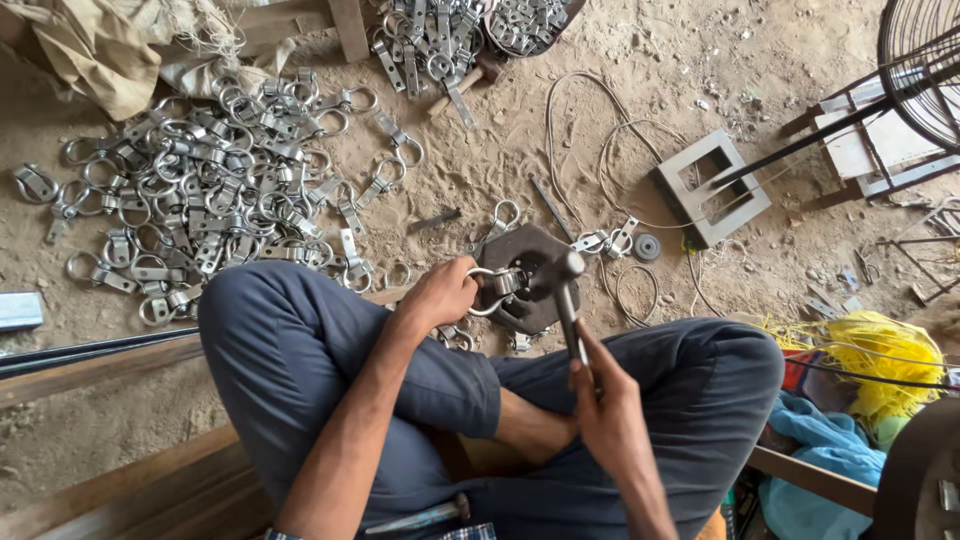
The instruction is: The person sits cross-legged on the floor and uses a hammer to strike metal parts placed on a small anvil. They repeatedly pick up metal pieces, position them on the anvil, and hit them with the hammer.
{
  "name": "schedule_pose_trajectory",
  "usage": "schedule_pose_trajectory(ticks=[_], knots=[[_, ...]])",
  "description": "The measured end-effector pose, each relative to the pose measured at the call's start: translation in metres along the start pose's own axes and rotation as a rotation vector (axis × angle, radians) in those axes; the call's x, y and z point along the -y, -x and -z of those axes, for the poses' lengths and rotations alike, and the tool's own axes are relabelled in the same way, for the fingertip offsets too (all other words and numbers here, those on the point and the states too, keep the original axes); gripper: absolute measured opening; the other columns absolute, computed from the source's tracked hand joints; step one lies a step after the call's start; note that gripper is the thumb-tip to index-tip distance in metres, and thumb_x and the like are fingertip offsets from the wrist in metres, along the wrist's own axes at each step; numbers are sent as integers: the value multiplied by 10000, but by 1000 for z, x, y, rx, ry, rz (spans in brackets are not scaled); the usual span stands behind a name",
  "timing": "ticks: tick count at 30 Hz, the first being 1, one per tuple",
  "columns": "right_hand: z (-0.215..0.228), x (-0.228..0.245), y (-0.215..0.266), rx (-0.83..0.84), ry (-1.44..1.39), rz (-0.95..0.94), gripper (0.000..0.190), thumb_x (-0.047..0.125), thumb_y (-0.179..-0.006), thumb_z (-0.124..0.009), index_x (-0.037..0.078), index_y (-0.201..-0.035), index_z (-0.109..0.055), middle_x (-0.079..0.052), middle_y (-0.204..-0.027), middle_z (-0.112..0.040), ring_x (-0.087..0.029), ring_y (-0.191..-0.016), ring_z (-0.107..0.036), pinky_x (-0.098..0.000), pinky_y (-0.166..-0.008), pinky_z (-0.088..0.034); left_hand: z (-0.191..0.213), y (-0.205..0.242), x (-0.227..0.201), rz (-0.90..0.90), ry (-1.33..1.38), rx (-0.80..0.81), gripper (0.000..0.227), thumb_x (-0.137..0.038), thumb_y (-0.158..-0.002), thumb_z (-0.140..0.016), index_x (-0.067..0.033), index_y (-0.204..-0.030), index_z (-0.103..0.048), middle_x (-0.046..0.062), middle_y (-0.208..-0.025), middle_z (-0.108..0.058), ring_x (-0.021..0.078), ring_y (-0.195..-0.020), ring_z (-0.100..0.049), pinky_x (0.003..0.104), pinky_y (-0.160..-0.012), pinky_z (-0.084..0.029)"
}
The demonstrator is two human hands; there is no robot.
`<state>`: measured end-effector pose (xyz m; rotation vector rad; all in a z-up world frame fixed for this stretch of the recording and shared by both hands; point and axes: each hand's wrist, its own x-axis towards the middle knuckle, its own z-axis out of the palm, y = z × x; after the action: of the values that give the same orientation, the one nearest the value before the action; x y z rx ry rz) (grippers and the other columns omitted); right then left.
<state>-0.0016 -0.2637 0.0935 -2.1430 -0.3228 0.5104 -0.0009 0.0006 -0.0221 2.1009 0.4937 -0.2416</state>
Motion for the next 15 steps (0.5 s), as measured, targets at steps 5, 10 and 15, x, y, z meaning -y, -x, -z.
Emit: schedule_pose_trajectory(ticks=[5,10,15], knots=[[-9,-19,10,0,-226,-215,545,139,-991,-554,162,-1532,-489,50,-678,-482,-44,-522,-391,-234,-430,-352,0,-6,6,163,92,95,229,-171,-978,-469,-64,-1065,-652,202,-973,-752,358,-886,-748,496,-776,-552],[-9,-16,9,-65,-179,-202,567,127,-966,-629,151,-1520,-513,36,-671,-471,-43,-519,-378,-239,-427,-324,8,-14,14,104,70,-108,277,-311,-915,-609,-46,-948,-680,207,-930,-730,366,-886,-705,468,-775,-537],[-9,-14,8,-105,-99,-105,560,109,-960,-638,136,-1510,-531,41,-733,-543,-30,-561,-397,-230,-447,-342,14,-4,12,129,20,-168,543,-537,-746,-811,-35,-875,-652,186,-868,-738,335,-844,-727,450,-769,-551]])
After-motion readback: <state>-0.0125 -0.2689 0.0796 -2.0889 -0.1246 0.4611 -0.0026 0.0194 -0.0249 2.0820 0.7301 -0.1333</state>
